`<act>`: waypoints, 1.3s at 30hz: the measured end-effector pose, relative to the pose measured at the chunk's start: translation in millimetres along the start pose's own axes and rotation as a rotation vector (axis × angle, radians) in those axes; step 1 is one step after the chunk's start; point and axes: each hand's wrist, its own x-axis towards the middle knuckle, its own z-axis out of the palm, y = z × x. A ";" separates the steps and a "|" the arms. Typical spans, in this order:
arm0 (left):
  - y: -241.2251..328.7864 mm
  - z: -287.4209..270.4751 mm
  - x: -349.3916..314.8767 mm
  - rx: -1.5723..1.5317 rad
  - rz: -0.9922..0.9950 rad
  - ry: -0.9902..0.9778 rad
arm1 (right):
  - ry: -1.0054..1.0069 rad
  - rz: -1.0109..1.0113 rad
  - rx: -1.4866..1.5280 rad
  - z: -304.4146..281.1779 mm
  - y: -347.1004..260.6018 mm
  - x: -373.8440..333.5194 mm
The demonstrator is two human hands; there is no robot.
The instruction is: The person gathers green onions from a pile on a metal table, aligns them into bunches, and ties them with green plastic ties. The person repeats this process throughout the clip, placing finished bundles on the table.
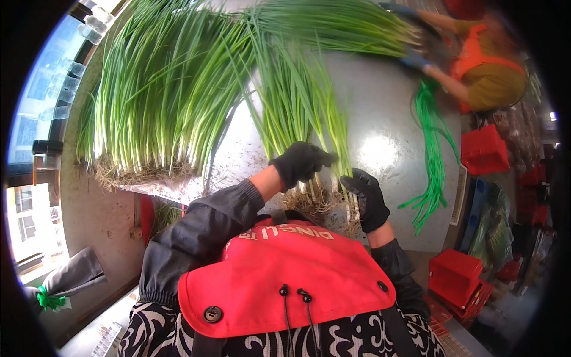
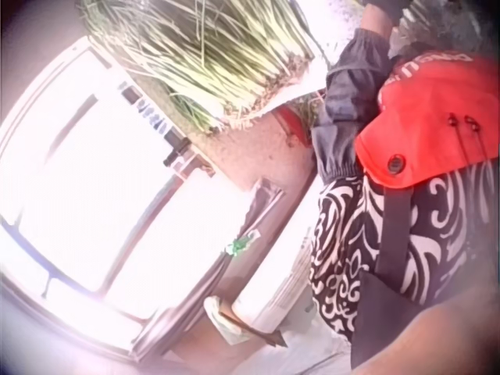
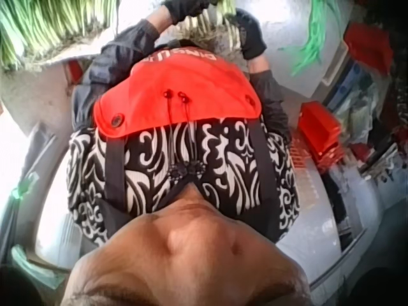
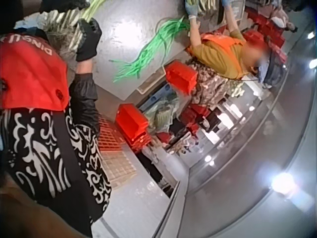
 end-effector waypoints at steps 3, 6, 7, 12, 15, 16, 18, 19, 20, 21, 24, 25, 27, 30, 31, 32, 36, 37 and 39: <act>-5.5 2.3 4.1 -0.157 0.049 -0.003 | 0.001 0.032 0.027 0.4 2.3 -1.5; -11.1 -3.5 6.7 -0.051 0.117 -0.128 | -0.030 0.025 0.000 5.4 1.4 -2.6; -11.9 -6.2 6.2 0.050 0.135 -0.191 | -0.043 0.015 -0.010 8.2 0.4 -3.0; -14.5 3.7 0.9 0.179 0.113 0.074 | -0.049 0.020 0.026 7.5 10.0 3.7; -25.7 1.6 3.7 0.155 0.295 0.100 | -0.092 0.068 0.134 15.2 6.9 -4.1; -26.0 0.0 2.5 0.189 0.242 0.143 | -0.112 0.002 0.016 14.7 10.3 -5.7; -35.3 -2.9 6.2 0.365 0.364 0.220 | -0.089 0.104 0.148 14.8 11.0 -8.0; -39.1 -3.9 6.9 0.453 0.425 0.259 | -0.085 0.108 0.160 14.5 11.7 -8.0; -37.2 -1.9 2.8 0.593 0.536 0.250 | -0.076 0.109 0.173 12.8 13.4 -7.8; -34.2 1.6 -4.4 0.732 0.647 0.239 | -0.068 0.110 0.186 10.4 15.9 -7.1; -39.1 11.6 -20.2 0.807 0.851 0.109 | -0.069 -0.296 -0.351 3.2 25.4 4.1; -40.3 14.3 -27.5 0.794 0.913 0.041 | -0.029 -0.150 -0.113 6.9 25.0 6.5; -40.3 11.9 -30.1 0.755 0.901 -0.051 | 0.051 0.023 0.172 11.7 22.8 8.7; -38.9 3.5 -31.5 0.502 0.722 -0.135 | 0.105 0.118 0.249 10.4 23.8 11.6; -36.7 0.9 -36.5 0.403 0.566 -0.163 | 0.143 0.121 0.254 4.4 31.8 18.7; -25.2 0.4 -45.7 0.304 0.412 -0.195 | 0.188 0.120 0.262 -3.9 38.7 25.4; -17.2 -17.7 -50.9 0.147 0.475 -0.146 | 0.210 0.090 0.178 -31.7 41.7 36.3; -17.3 -23.1 -49.4 0.157 0.549 -0.100 | 0.216 0.095 0.179 -37.6 43.2 39.4; -14.7 -33.6 -47.0 0.116 0.633 -0.040 | 0.234 0.115 0.193 -45.2 35.4 37.3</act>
